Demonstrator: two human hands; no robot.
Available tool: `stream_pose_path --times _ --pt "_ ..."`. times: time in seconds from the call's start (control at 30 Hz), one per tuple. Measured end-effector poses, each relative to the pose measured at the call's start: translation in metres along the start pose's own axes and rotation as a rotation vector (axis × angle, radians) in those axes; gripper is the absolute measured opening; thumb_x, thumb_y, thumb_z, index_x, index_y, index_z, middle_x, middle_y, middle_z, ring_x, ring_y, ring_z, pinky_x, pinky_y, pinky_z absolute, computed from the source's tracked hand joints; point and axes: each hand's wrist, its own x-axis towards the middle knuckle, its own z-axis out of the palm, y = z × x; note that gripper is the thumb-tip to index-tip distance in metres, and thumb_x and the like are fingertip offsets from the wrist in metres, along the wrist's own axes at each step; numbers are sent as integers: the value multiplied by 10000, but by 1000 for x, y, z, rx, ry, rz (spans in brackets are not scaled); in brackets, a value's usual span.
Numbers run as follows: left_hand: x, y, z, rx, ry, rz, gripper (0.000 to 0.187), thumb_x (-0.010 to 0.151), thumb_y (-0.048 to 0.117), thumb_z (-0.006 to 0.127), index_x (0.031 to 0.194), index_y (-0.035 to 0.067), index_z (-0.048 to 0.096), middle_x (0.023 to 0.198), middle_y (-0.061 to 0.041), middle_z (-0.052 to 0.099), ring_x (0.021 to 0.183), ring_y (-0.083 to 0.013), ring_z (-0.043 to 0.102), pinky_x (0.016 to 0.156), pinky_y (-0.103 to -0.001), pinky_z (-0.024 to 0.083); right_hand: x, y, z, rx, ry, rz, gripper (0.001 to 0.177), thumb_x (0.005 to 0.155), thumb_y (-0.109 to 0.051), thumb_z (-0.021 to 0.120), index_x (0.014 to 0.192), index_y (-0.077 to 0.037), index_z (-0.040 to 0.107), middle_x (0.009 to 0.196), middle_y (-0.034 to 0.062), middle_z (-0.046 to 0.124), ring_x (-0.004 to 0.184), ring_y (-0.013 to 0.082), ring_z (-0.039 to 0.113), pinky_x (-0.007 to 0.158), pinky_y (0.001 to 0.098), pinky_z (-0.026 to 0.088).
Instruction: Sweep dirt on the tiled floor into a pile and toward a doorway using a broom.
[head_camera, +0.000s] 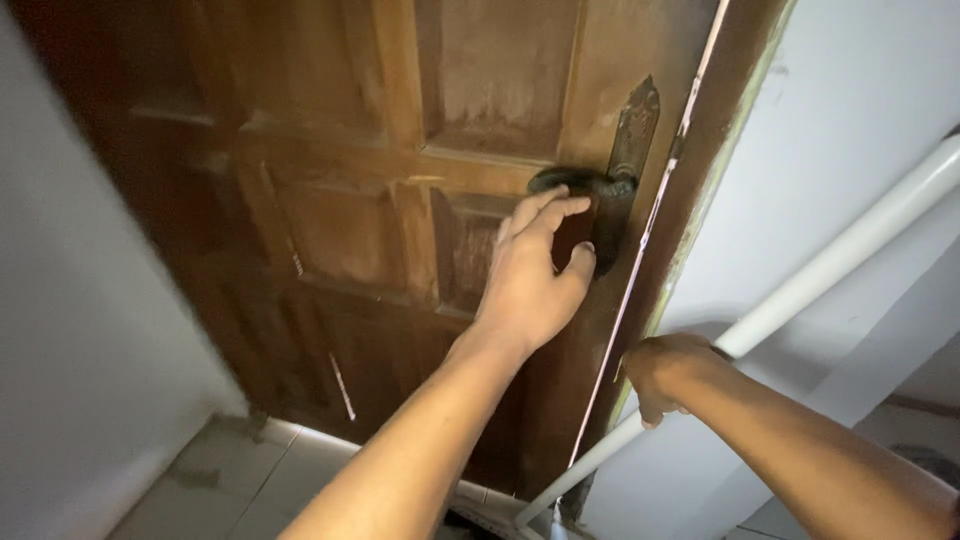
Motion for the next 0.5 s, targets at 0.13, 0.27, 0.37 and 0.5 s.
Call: stream_pose_path --times 0.13,0.27,0.37,0.5 --pt "27 -11 -3 127 -14 78 561 837 155 709 1385 136 589 1558 -109 436 1434 -359 382 1195 -465 274 16 7 -20 11 4 9 290 810 -289 858 1005 -87 785 854 68 763 797 223 756 724 377 600" --pt "54 -33 2 196 -14 159 656 811 159 728 1437 130 535 1608 -135 358 1493 -380 301 1213 -506 227 30 10 -44 -13 14 32 295 785 -297 877 993 -103 798 872 68 771 842 229 742 763 389 586" --pt "74 -41 2 221 -81 158 725 808 175 728 1484 134 468 1635 -153 295 1513 -389 236 1219 -533 167 42 14 -59 -37 53 38 306 767 -290 884 993 -104 797 887 60 768 848 239 742 771 403 597" --pt "95 -48 1 240 -161 113 787 802 187 718 1521 148 400 1649 -136 248 1521 -375 189 1216 -534 116 48 20 -85 -90 50 68 372 732 -315 911 1012 -97 802 950 77 781 916 266 745 825 422 586"
